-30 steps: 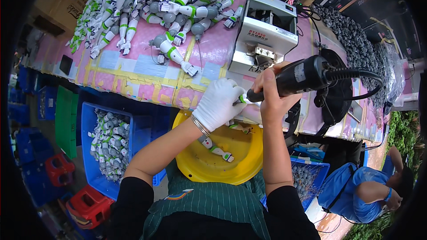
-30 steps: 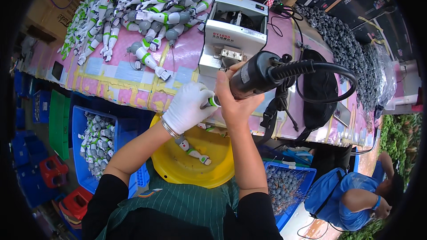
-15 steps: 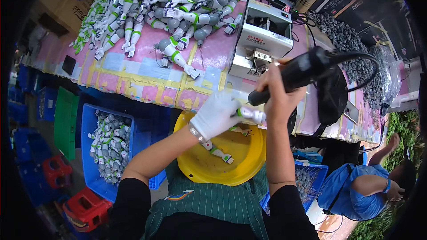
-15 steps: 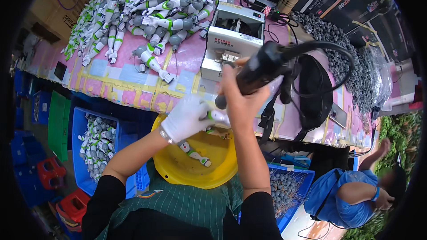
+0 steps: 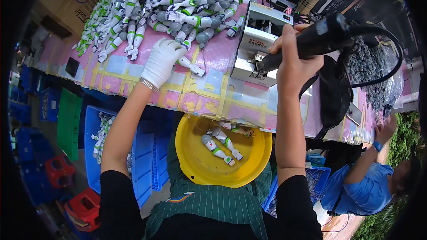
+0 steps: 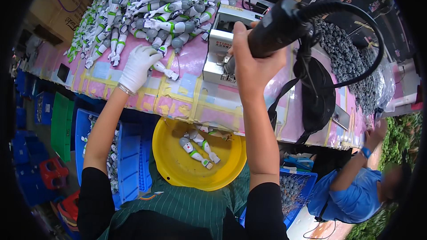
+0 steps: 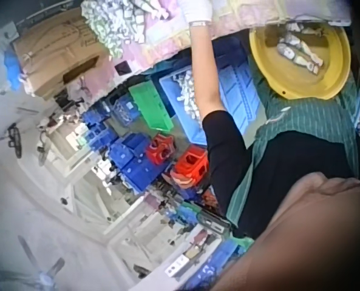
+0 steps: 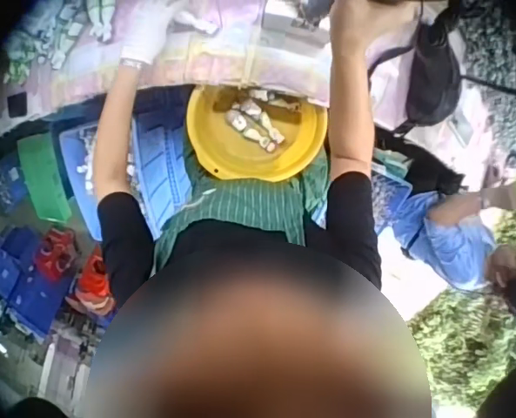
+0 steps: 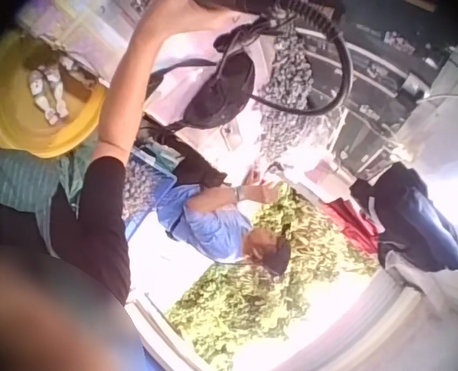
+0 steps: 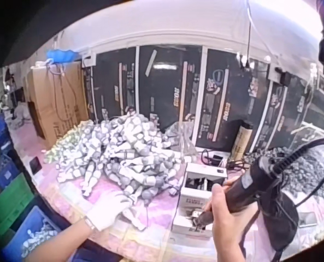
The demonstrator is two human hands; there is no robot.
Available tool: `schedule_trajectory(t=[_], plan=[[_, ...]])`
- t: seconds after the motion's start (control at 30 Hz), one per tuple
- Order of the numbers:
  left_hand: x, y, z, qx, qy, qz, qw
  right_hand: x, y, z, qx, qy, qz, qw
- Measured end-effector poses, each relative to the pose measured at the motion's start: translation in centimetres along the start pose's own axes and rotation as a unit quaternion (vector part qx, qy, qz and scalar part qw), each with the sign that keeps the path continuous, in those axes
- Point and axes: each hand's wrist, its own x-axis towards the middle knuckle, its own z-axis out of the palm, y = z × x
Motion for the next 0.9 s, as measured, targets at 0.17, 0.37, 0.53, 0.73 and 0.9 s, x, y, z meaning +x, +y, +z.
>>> schedule_trajectory(t=[0.17,0.37,0.53,0.73,0.9], plan=[[1.5,1.0,-1.1,-0.069,-0.106,-0.039,0.991,-0.4,0.9,-0.3,-0.015,-0.008,0.036,0.999],[1.5,8.7,-3.6,-0.240,-0.170,0.020,0.956,-0.9,-0.2,-1.3,0.005,-0.013,0.087,0.996],[0.9,15.5,-1.6,-0.281,-0.148,-0.018,0.948,-2.9,-0.7,-2.4,0.040,-0.003,0.141,0.989],[0.9,17.4,-0.4,-0.334,-0.108,-0.108,0.930,-5.0,-1.0,-3.0,0.036,-0.027,0.162,0.986],[1.1,17.1,-0.1,-0.332,-0.119,-0.112,0.929,-5.7,-0.3,-2.7,0.043,-0.047,0.155,0.986]])
